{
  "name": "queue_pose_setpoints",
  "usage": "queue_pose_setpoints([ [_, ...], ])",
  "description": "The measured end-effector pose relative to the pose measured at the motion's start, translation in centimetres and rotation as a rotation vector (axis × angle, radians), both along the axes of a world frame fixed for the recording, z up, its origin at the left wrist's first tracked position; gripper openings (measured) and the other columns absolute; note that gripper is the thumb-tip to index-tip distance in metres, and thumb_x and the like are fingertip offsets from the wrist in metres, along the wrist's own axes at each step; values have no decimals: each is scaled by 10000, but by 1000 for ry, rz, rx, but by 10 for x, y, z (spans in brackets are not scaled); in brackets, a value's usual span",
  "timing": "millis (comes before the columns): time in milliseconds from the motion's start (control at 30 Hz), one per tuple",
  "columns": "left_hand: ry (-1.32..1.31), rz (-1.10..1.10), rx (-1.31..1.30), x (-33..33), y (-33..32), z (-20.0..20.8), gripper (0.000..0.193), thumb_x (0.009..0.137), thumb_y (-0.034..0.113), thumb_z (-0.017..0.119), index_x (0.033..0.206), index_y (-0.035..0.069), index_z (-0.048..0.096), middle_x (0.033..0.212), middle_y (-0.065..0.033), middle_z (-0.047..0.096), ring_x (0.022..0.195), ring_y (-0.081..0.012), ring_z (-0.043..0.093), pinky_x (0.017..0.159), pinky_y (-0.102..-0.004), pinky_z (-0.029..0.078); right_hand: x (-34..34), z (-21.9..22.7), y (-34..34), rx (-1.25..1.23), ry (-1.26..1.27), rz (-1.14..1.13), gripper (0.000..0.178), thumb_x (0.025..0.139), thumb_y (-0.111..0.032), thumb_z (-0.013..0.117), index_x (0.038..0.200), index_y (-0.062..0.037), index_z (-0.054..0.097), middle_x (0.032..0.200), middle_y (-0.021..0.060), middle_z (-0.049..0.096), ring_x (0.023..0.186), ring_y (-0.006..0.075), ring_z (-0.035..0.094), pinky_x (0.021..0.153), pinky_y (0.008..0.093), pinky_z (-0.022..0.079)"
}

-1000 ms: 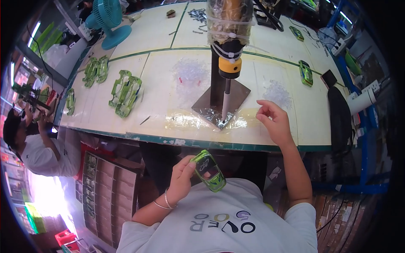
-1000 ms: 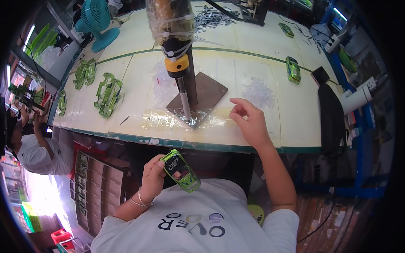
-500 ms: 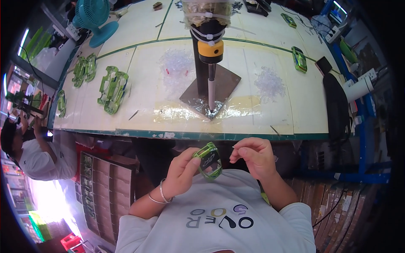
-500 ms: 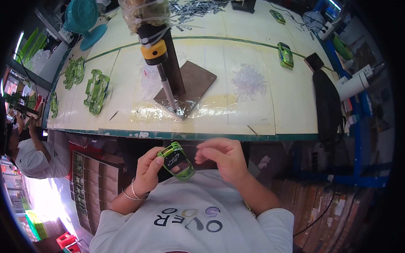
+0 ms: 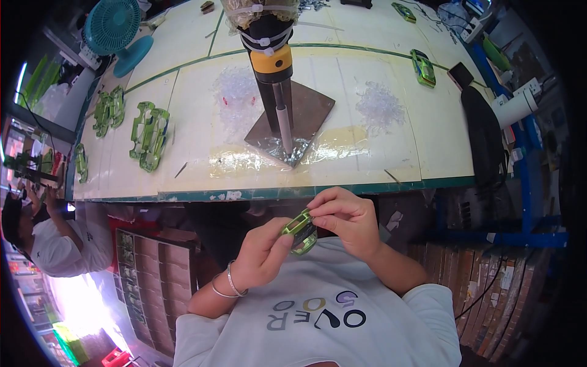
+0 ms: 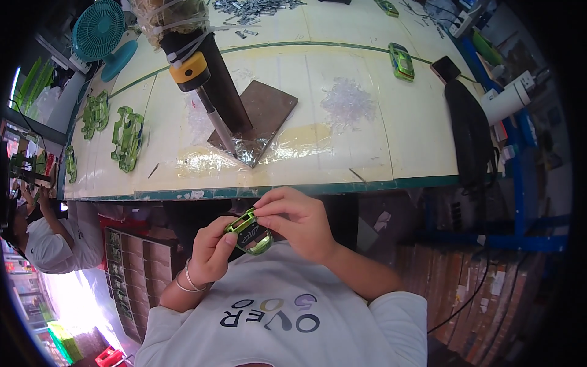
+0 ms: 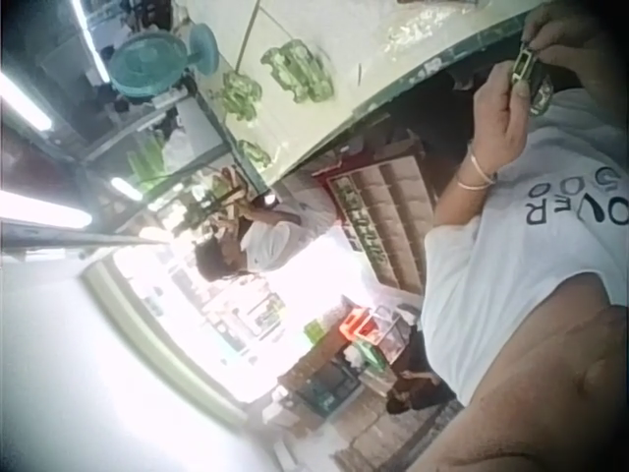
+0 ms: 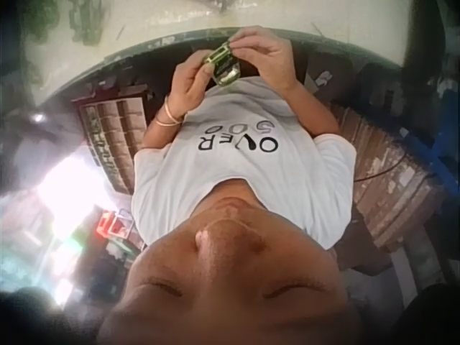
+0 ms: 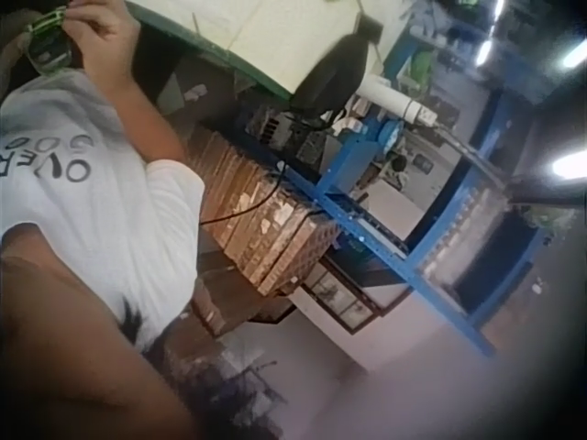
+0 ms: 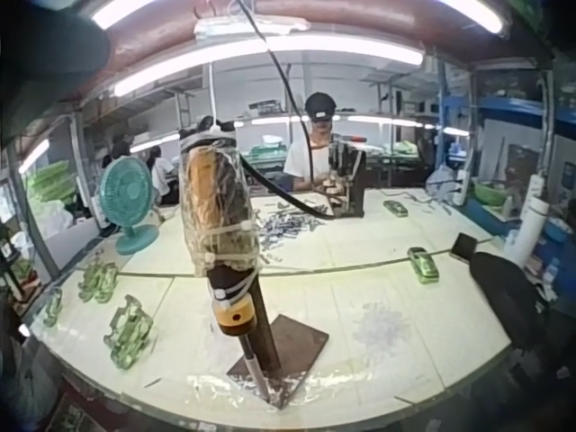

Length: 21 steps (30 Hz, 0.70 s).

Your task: The person assembles toy car bodies by inserting clear window pieces into the car frames by hand and pressing them onto a vertical tool before setting the completed car bodies aside.

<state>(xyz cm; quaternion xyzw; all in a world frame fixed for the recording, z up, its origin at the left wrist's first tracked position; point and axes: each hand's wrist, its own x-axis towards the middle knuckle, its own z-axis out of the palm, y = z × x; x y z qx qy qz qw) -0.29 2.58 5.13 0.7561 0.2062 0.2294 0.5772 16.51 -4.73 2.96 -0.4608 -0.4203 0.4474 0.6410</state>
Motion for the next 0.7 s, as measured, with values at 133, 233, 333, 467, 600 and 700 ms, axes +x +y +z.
queue_pose_setpoints([
  [133,20,-23,15,0,1,-1,187,830,74,411,964,-26,495,745,-114,547,617,-210,534,588,-263,423,2,1,0,-46,17,13,148,686,98,583,814,33,617,915,117,535,815,158,542,718,235,466],
  [233,45,-45,79,-1,2,0,187,826,70,416,968,-25,492,744,-121,541,622,-237,534,586,-273,423,3,0,0,-47,36,22,150,678,102,587,809,36,619,904,109,537,820,153,541,719,231,468],
  [333,51,-36,104,0,2,2,189,832,75,413,972,-26,490,756,-121,543,635,-230,541,591,-271,424,3,0,0,-64,67,56,177,669,115,579,819,30,617,910,124,545,814,181,550,695,246,465],
  [467,-31,23,-190,-5,-2,-2,209,856,104,403,999,-29,477,802,-95,560,686,-147,550,619,-239,431,-2,-8,2,426,-801,-157,242,702,-74,622,921,22,584,958,165,546,830,264,553,681,310,451],
  [600,-80,71,-348,-2,-2,1,223,868,122,407,1020,-30,464,839,-69,563,744,-96,539,653,-215,433,-17,-12,-4,361,-911,-133,642,629,-268,693,1146,1,425,1124,214,441,895,327,520,734,371,432],
  [700,-112,127,-203,2,-6,2,231,868,116,415,1046,-27,451,872,-56,556,779,-88,535,677,-206,430,-27,-15,-5,337,-862,-175,738,623,-290,706,1238,-113,337,1213,268,329,908,349,510,725,357,439],
])
